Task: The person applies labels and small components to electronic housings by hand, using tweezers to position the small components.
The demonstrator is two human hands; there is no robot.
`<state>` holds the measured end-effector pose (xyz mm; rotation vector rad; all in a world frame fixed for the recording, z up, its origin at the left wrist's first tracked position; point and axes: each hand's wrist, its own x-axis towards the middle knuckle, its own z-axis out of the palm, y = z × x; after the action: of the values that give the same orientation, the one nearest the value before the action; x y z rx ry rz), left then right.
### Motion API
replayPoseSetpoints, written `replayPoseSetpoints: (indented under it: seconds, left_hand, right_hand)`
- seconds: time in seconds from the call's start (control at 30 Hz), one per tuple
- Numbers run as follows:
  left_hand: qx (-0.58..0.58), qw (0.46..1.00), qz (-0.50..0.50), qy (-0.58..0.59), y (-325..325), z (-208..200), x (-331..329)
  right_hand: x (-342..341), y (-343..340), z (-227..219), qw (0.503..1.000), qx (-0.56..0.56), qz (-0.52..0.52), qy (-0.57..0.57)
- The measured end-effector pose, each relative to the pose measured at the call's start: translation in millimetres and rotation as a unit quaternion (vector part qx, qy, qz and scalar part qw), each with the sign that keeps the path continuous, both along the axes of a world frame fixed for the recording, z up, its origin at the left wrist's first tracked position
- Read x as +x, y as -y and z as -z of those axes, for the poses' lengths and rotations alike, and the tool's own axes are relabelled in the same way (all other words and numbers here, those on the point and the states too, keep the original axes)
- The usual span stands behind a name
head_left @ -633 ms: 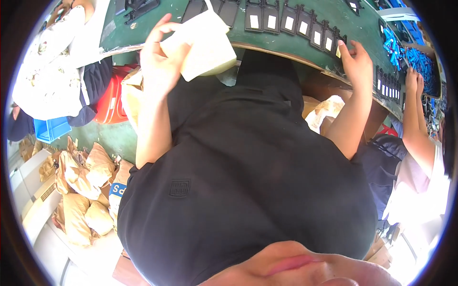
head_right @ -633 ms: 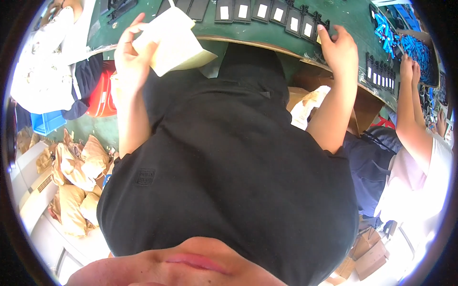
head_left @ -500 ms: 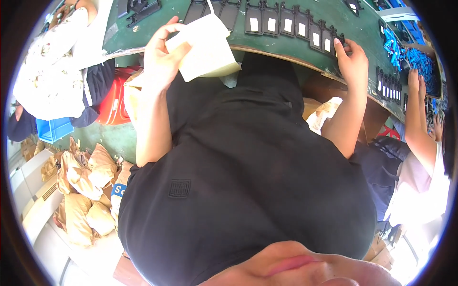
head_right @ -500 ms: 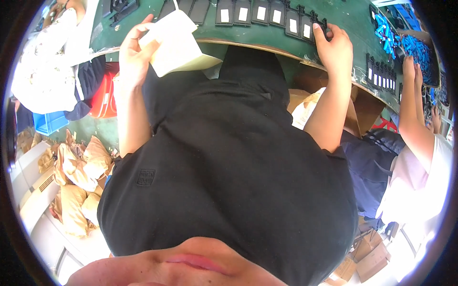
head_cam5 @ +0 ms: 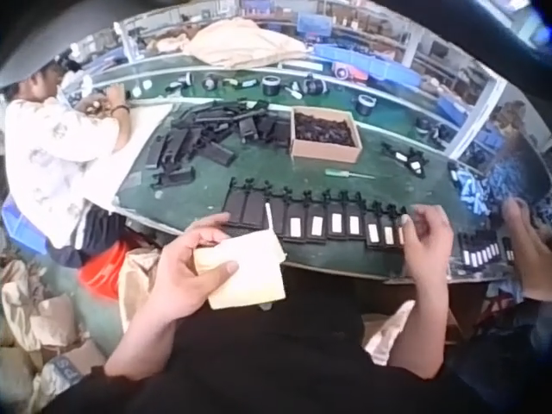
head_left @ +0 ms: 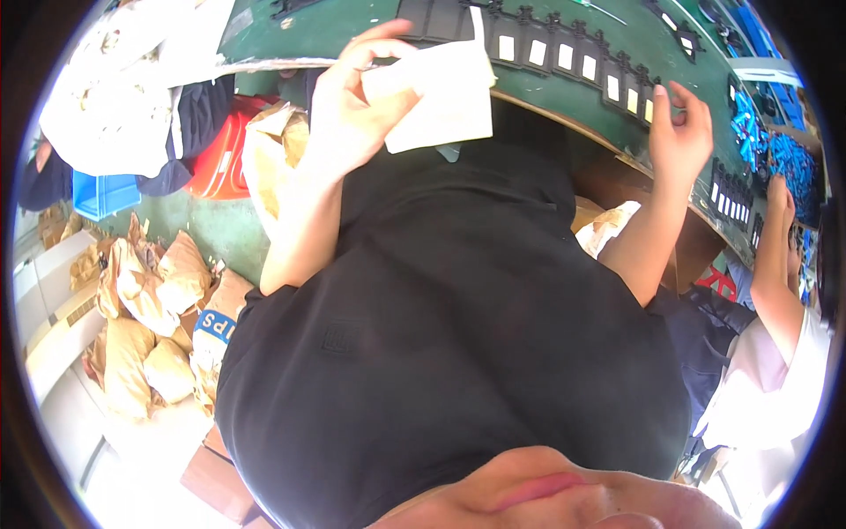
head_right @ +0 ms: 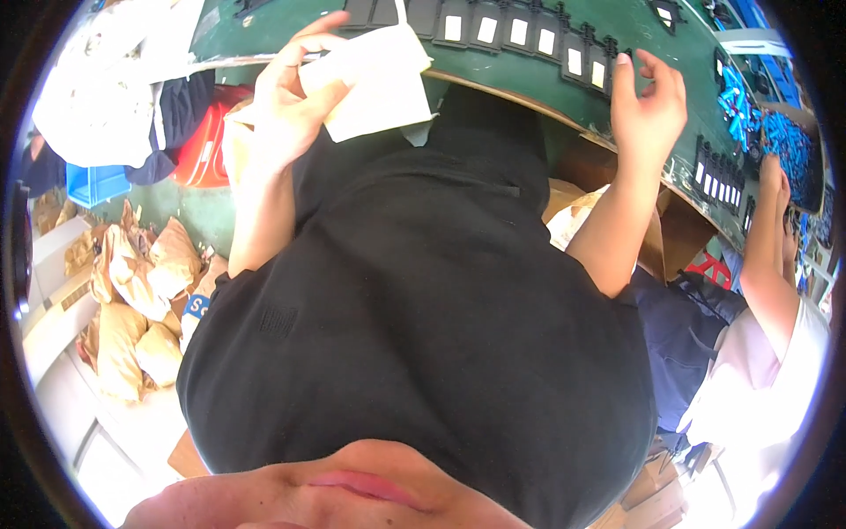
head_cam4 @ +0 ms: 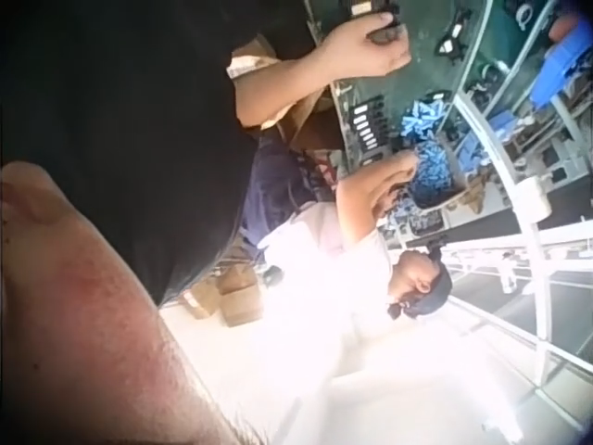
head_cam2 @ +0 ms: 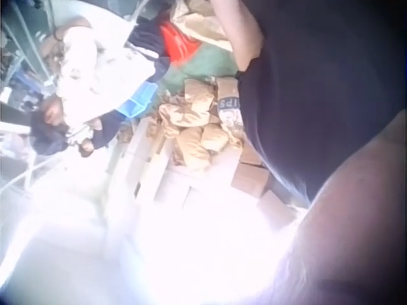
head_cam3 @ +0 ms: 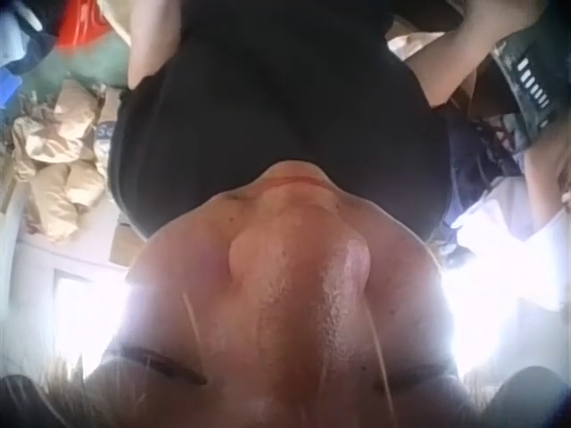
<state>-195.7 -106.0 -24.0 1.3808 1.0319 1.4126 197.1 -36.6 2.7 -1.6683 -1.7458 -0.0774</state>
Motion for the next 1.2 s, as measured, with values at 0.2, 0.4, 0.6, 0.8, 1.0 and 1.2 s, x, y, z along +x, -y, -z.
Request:
replayPoseSetpoints:
  seconds: [0.2, 0.4, 0.6, 0.8, 1.0, 1.2]
  left_hand:
    - [0.017, 0.987, 0.039, -0.154, 22, -20, 38]
    - [0.051, 0.974, 0.078, -0.208, 19, -20, 62]
    - [-0.003, 0.983, 0.057, -0.175, 29, -3, 68]
    - [0.2, 0.907, -0.085, -0.362, 32, -3, 62]
    - [0.226, 0.883, -0.141, -0.386, 26, 7, 72]
    - [0.129, 0.916, -0.068, -0.374, 15, 33, 62]
  right_hand:
    - [-85, 63, -44, 0.904, 0.081, -0.393, -0.151]
    - [-121, 63, -32, 0.933, -0.005, -0.359, 0.025]
    - [-128, 67, -10, 0.941, 0.018, -0.336, 0.031]
    - [-141, 60, -4, 0.935, 0.025, -0.351, -0.037]
    - [-159, 56, -1, 0.928, 0.032, -0.361, -0.083]
    - [-169, 59, -17, 0.888, 0.026, -0.46, 0.006]
